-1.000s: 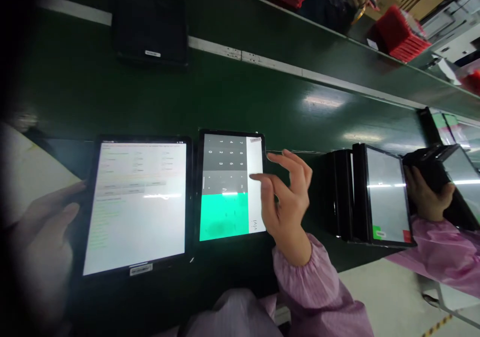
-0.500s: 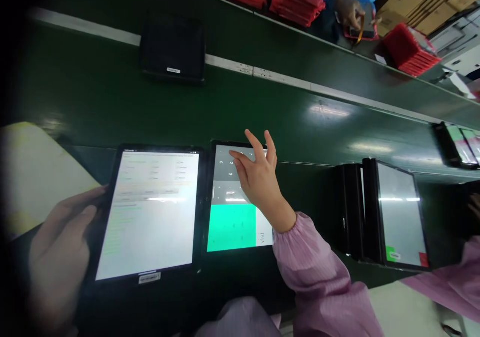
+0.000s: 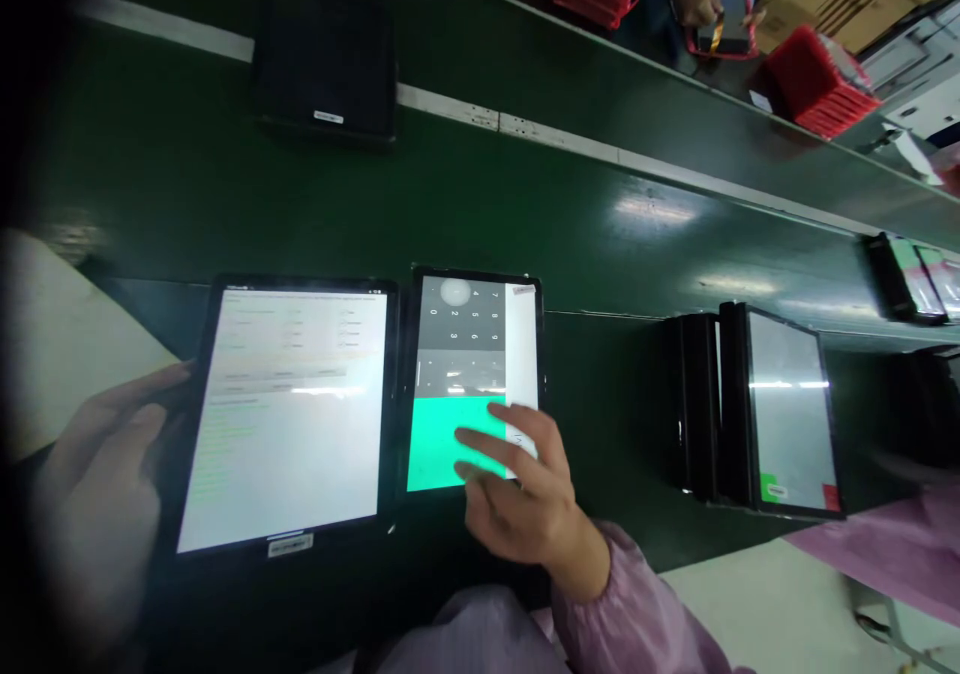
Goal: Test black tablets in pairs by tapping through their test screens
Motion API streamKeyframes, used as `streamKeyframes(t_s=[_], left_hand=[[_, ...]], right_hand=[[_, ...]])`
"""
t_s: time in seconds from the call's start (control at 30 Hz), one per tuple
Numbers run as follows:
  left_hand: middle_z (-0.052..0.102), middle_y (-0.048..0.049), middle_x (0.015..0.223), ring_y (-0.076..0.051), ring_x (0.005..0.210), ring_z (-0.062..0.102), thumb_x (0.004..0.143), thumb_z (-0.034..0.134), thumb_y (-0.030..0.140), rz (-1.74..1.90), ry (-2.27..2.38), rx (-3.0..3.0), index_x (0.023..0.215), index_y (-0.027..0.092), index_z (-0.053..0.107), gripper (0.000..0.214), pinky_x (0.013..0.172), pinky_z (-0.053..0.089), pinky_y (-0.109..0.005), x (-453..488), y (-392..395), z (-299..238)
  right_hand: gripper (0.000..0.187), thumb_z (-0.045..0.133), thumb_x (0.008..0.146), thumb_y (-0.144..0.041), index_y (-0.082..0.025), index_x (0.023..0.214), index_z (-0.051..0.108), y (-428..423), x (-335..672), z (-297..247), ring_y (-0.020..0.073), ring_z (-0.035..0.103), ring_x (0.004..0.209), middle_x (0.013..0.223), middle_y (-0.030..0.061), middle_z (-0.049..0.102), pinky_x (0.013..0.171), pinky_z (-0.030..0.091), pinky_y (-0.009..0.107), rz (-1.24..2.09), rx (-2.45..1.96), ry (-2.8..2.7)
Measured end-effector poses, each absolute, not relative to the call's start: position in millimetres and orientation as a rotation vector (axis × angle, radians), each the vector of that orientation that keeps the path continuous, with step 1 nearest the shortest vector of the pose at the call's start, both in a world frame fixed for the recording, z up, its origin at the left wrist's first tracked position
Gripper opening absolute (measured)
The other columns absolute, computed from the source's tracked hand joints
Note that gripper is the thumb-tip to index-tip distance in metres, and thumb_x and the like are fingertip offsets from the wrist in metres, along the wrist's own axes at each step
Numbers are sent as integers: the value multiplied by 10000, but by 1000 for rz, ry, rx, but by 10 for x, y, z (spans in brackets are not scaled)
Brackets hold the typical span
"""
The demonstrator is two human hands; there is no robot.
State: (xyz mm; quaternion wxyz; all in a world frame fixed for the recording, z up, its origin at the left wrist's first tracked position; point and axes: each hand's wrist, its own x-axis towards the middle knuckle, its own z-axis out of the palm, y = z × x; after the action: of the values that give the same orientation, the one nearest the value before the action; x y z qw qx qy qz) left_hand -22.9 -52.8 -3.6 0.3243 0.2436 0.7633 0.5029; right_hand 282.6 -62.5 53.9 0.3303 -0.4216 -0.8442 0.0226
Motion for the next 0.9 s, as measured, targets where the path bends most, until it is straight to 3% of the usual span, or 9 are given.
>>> streamKeyframes(t_s=[0.2, 0.33, 0.47, 0.63, 0.77, 0.9], left_hand=[[807, -84, 1200, -388, 1226, 714, 694, 674, 449, 1308, 2003, 616, 895, 269, 743, 278, 1107, 528, -612, -182, -463, 62], [809, -77, 1163, -353, 1168, 724, 707, 657, 455, 1295, 2045, 677, 883, 278, 733, 261, 1041, 579, -555, -163, -462, 101], [817, -61, 1146, -338, 1150, 729, 712, 665, 456, 1298, 2056, 687, 900, 278, 754, 274, 1039, 588, -536, -171, -458, 100], [811, -70, 1172, -355, 1172, 728, 714, 662, 451, 1267, 2053, 687, 904, 276, 742, 270, 1068, 567, -572, -169, -466, 82], [813, -73, 1183, -369, 1188, 725, 730, 666, 457, 1280, 2066, 687, 924, 272, 750, 281, 1081, 552, -599, -160, -476, 39], [781, -105, 1237, -425, 1267, 679, 658, 669, 481, 1265, 2031, 624, 926, 269, 721, 347, 1162, 464, -677, -146, -446, 62]], right_hand=[[263, 580, 1008, -120, -224, 1026, 822, -969, 2695, 408, 297, 586, 1370, 1151, 68, 810, 1057, 595, 429, 95, -1273, -2243], [254, 579, 1014, -106, -217, 1012, 808, -939, 2688, 379, 307, 574, 1393, 1165, 62, 808, 1111, 564, 452, 66, -1277, -2245], [265, 588, 966, -31, -205, 892, 774, -960, 2720, 366, 291, 605, 1362, 1135, 66, 804, 1072, 574, 412, 16, -1295, -2161], [265, 583, 1006, -123, -241, 1064, 812, -992, 2686, 340, 306, 554, 1414, 1185, 54, 800, 1110, 548, 454, 52, -1296, -2239], [278, 583, 967, -61, -221, 993, 809, -993, 2707, 332, 307, 585, 1386, 1157, 64, 805, 1097, 561, 463, 21, -1304, -2174], [310, 555, 958, -36, -222, 946, 804, -994, 2802, 384, 288, 635, 1320, 1121, 63, 779, 990, 610, 426, 28, -1315, -2089]])
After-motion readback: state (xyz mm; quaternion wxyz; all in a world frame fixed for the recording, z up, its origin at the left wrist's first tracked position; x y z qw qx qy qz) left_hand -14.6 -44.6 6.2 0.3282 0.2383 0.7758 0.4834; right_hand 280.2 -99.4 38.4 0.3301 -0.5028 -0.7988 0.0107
